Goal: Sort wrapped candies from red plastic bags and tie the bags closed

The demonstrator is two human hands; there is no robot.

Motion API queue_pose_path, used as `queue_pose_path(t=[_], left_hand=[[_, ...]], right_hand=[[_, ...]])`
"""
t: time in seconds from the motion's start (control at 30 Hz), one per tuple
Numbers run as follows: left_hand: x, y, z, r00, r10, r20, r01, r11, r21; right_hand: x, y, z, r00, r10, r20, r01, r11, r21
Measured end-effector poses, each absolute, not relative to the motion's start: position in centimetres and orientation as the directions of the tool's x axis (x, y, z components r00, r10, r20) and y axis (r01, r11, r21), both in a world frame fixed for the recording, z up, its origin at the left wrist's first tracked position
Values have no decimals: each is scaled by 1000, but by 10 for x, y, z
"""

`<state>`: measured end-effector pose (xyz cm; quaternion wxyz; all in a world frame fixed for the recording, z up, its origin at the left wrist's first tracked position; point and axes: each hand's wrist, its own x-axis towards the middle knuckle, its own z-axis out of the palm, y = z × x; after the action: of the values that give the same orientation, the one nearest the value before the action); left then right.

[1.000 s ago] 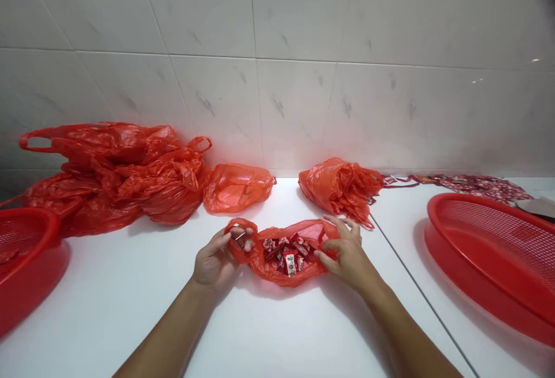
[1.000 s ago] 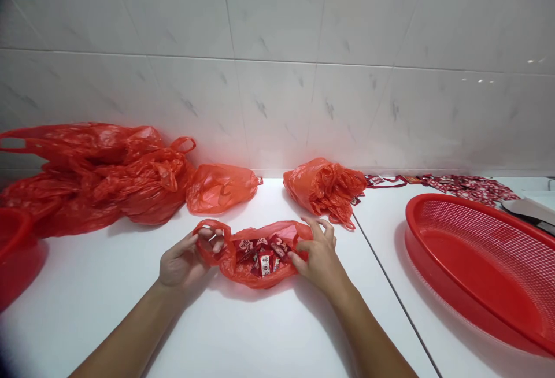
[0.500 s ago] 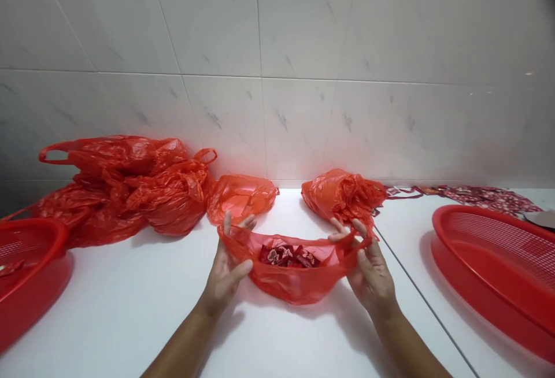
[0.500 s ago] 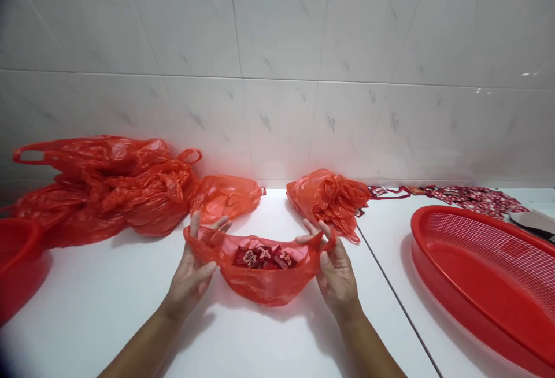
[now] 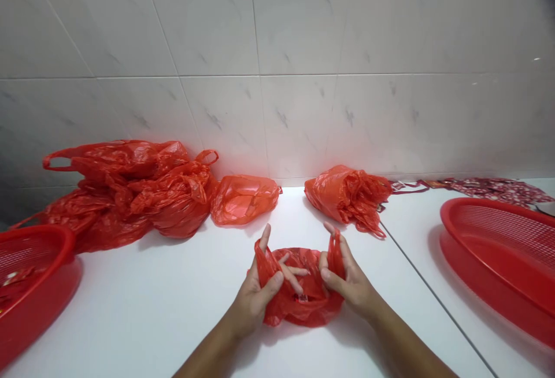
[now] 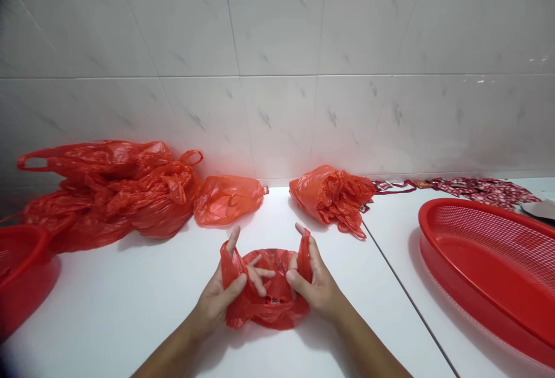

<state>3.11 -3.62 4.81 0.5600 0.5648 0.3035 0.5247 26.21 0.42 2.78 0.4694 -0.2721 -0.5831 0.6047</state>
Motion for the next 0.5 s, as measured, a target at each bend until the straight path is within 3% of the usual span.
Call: queue_pose_path(t=[0.17,0.27,0.4,0.5], left_hand=[[41,-44,47,407,869,280,111,-351,930],[46,-45,46,554,805,213,306,-435,847],[50,-46,39,605,788,114,454,-459,764],[51,-47,36,588,797,138,509,-498,702]], right_hand=[[255,5,14,-621,764,176,-26,204,-979],[244,-1,11,-694,717,70,23,120,-993],[234,-11,13,-738,669,-84,96,-19,-995],[233,-13,15,-724,689,-37,81,32,-996]])
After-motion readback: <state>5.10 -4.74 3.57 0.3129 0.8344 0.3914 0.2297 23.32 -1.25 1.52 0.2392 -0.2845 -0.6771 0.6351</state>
